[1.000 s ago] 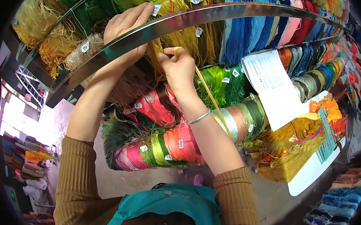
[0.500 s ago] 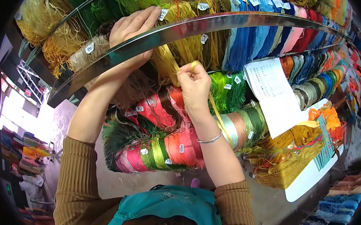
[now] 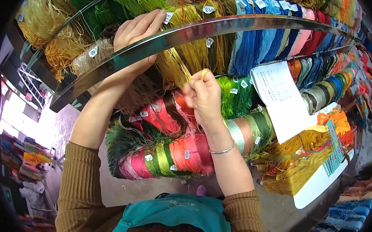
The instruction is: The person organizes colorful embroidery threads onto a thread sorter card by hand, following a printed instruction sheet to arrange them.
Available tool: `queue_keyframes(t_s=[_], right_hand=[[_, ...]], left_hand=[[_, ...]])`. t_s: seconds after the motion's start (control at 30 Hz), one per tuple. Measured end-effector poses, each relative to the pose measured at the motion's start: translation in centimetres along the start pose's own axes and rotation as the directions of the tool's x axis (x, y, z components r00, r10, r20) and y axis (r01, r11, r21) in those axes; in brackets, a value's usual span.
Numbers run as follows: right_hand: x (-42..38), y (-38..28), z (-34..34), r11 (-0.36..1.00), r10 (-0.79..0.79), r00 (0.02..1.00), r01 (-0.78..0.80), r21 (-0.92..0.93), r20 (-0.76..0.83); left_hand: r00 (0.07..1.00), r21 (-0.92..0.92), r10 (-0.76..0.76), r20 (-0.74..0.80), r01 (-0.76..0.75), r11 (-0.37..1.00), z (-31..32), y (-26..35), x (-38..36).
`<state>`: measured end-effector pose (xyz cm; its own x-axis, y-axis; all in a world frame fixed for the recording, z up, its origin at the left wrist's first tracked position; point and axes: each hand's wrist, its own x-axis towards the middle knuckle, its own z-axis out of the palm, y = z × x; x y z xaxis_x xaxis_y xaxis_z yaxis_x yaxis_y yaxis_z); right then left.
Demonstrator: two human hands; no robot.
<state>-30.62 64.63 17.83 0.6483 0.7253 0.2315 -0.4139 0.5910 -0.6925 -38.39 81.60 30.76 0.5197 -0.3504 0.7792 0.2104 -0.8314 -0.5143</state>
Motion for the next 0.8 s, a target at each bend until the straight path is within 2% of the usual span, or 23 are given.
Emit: queue_keyframes(t_s=[0.07,0.1,0.2,0.3,0.37,0.43,0.57,0.63,0.67,0.7,0.73,0.77,0.8], right_hand=[[0.1,0.9,-1.4,0.998,0.022,0.996,-0.027,0.062,0.083],[-0.4,0.4,-0.7,0.999,0.046,0.998,-0.046,0.007,0.035],[-2.4,0.5,-0.5,0.99,0.044,0.998,-0.038,-0.138,0.04],[-6.3,0.4,-2.6,0.978,0.151,0.982,-0.165,-0.131,-0.11],[-10.5,0.3,-4.9,0.964,0.199,0.937,-0.24,-0.115,-0.286],[-15.4,-1.0,-7.3,0.961,0.208,0.913,-0.257,-0.099,-0.35],[-27.8,-0.2,-16.6,0.921,0.153,0.736,-0.347,-0.174,-0.66],[-36.6,0.4,-21.8,0.881,0.217,0.461,-0.473,-0.031,-0.86],[-43.0,1.7,-25.5,0.872,0.148,0.333,-0.489,-0.036,-0.931],[-52.1,3.6,-30.7,0.907,0.127,0.046,-0.409,0.097,-0.991],[-62.5,4.8,-35.3,0.852,0.043,-0.13,-0.513,0.105,-0.991],[-71.7,7.6,-37.4,0.608,-0.536,0.106,-0.64,-0.47,-0.837],[-71.7,6.9,-37.4,0.605,-0.54,0.106,-0.641,-0.473,-0.835]], left_hand=[[1.0,0.007,-0.003,0.002,0.003,1.0,0.0,0.1,0.0],[1.0,0.007,-0.004,0.002,0.004,1.0,0.0,0.1,0.0],[1.0,0.026,0.023,-0.011,-0.022,0.999,0.4,-0.2,-0.1],[1.0,0.037,0.02,0.004,-0.02,0.999,0.2,-0.1,-0.1],[1.0,0.037,0.025,-0.003,-0.025,0.999,0.4,-0.2,-0.2],[1.0,0.036,0.025,0.003,-0.025,0.999,0.3,-0.1,-0.1],[0.997,0.089,0.082,-0.016,-0.08,0.993,0.8,-0.7,-0.3],[0.999,0.062,0.052,0.001,-0.052,0.997,0.5,-0.2,-0.2],[0.998,0.056,0.058,-0.013,-0.058,0.997,0.5,-0.2,-0.1],[0.998,0.048,0.058,-0.013,-0.057,0.997,0.6,-0.2,-0.2],[0.998,0.056,0.059,-0.011,-0.058,0.997,0.6,-0.2,-0.2],[0.998,0.067,0.059,-0.012,-0.058,0.996,0.6,-0.2,-0.1],[0.998,0.066,0.055,-0.014,-0.054,0.996,0.6,-0.2,-0.1]])
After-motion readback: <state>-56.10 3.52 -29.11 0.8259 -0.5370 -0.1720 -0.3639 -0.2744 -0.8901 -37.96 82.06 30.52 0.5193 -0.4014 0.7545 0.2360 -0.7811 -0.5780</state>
